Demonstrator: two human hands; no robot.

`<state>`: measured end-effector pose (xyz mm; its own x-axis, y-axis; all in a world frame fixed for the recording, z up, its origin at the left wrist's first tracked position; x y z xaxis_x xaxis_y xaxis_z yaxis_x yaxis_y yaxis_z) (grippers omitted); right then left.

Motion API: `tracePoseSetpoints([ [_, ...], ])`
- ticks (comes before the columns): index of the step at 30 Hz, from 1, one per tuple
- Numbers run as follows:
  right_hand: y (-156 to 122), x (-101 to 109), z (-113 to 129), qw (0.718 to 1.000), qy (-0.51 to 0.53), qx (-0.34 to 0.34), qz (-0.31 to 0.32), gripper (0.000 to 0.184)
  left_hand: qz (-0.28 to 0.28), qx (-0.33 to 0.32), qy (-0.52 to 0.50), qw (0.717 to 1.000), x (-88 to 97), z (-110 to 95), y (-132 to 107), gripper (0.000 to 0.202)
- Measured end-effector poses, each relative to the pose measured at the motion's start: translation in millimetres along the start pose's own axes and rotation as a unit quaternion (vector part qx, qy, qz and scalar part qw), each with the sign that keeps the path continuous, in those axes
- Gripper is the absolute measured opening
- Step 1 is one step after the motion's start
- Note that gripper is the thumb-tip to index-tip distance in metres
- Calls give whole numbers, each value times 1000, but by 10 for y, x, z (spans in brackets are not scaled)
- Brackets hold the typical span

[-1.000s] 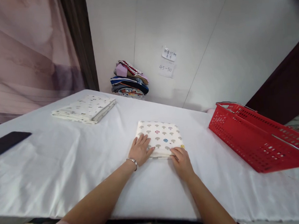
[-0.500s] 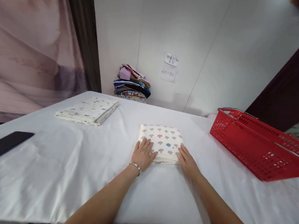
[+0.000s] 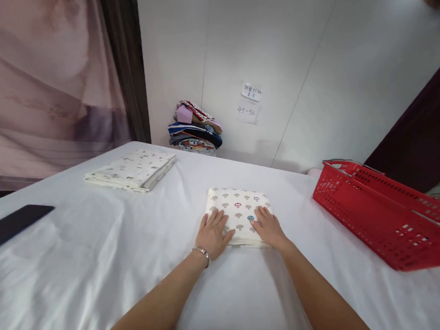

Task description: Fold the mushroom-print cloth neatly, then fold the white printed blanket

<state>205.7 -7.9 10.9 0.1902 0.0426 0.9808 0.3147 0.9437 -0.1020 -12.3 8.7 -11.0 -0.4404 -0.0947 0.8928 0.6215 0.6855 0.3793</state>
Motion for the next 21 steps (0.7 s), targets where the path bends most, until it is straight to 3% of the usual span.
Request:
tracePoseSetpoints([
  [11, 58, 82, 46, 999, 7, -11, 40, 52, 42, 95, -52, 993, 212, 121, 156, 55],
  [17, 402, 160, 106, 999, -8, 6, -41, 53, 65, 121, -68, 988, 107, 196, 125, 59],
  [21, 563, 36, 44, 1000, -7, -2, -30, 54, 66, 114, -72, 989, 75, 205, 97, 59],
])
Point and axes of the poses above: each hand's wrist, its own y-axis towards the middle knuckle, its own x-axis out of the back of the hand, z = x × y, the point moved 1 cm from there along y, towards the middle knuckle, and after that the axes turned 13 degrees about -x, right-handed, at the moved point
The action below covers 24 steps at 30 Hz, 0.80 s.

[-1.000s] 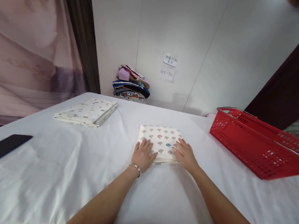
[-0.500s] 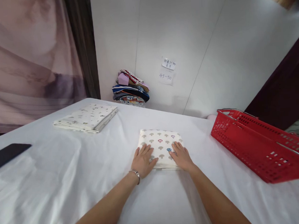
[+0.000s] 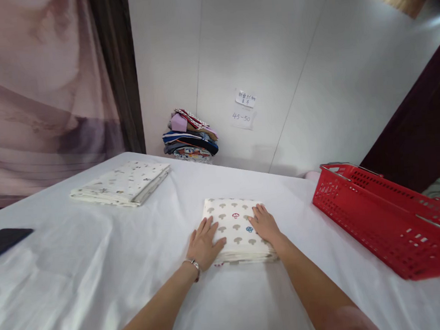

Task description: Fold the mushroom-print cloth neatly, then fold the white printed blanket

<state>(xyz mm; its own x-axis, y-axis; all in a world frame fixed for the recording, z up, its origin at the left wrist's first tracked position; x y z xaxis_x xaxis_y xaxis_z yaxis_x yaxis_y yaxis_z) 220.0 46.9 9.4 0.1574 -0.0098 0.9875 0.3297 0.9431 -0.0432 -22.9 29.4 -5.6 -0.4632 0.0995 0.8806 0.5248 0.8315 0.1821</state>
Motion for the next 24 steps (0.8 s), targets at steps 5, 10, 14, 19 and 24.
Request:
tracePoseSetpoints([
  [5, 32, -40, -27, 1000, -10, -8, 13, 56, -3, 5, -4, 1000, -10, 2, -5, 59],
  [10, 95, 105, 346, 999, -18, 26, 5, 57, -10, 3, 8, 1000, -32, 4, -18, 58],
  [14, 151, 84, 847, 994, 6, 107, 14, 58, -11, 6, 13, 1000, -43, 2, -26, 56],
  [19, 140, -107, 1129, 989, 12, 150, 2, 57, -12, 7, 2, 1000, -59, 5, -36, 57],
  [24, 183, -116, 1153, 990, 13, 137, 42, 58, 0, 16, -5, 1000, -32, -21, -45, 58],
])
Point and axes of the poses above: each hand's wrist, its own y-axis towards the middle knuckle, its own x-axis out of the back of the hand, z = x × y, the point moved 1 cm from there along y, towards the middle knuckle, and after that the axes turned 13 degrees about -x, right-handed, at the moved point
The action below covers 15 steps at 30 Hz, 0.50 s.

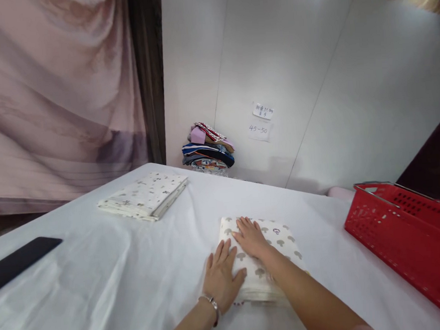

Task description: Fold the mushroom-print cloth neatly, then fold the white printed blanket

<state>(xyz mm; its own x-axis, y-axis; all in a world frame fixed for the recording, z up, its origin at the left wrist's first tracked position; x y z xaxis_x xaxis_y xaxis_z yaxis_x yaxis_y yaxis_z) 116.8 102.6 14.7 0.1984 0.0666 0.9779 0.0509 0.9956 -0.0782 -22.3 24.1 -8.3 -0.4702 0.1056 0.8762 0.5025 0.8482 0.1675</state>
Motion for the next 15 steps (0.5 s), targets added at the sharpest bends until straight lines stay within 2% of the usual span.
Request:
tracePoseSetpoints([
  [4, 91, 43, 185, 999, 17, 28, -12, 55, 2, 6, -7, 1000, 11, -15, -6, 59],
  [7, 127, -22, 322, 998, 20, 59, -23, 53, 0, 11, -12, 1000, 0, -8, -6, 62],
  [11, 132, -111, 360, 997, 30, 59, -25, 53, 0, 16, -11, 1000, -8, 1, 0, 62],
  [15, 148, -58, 356, 997, 52, 57, 9, 52, 1, 14, -9, 1000, 1, 2, 3, 61],
])
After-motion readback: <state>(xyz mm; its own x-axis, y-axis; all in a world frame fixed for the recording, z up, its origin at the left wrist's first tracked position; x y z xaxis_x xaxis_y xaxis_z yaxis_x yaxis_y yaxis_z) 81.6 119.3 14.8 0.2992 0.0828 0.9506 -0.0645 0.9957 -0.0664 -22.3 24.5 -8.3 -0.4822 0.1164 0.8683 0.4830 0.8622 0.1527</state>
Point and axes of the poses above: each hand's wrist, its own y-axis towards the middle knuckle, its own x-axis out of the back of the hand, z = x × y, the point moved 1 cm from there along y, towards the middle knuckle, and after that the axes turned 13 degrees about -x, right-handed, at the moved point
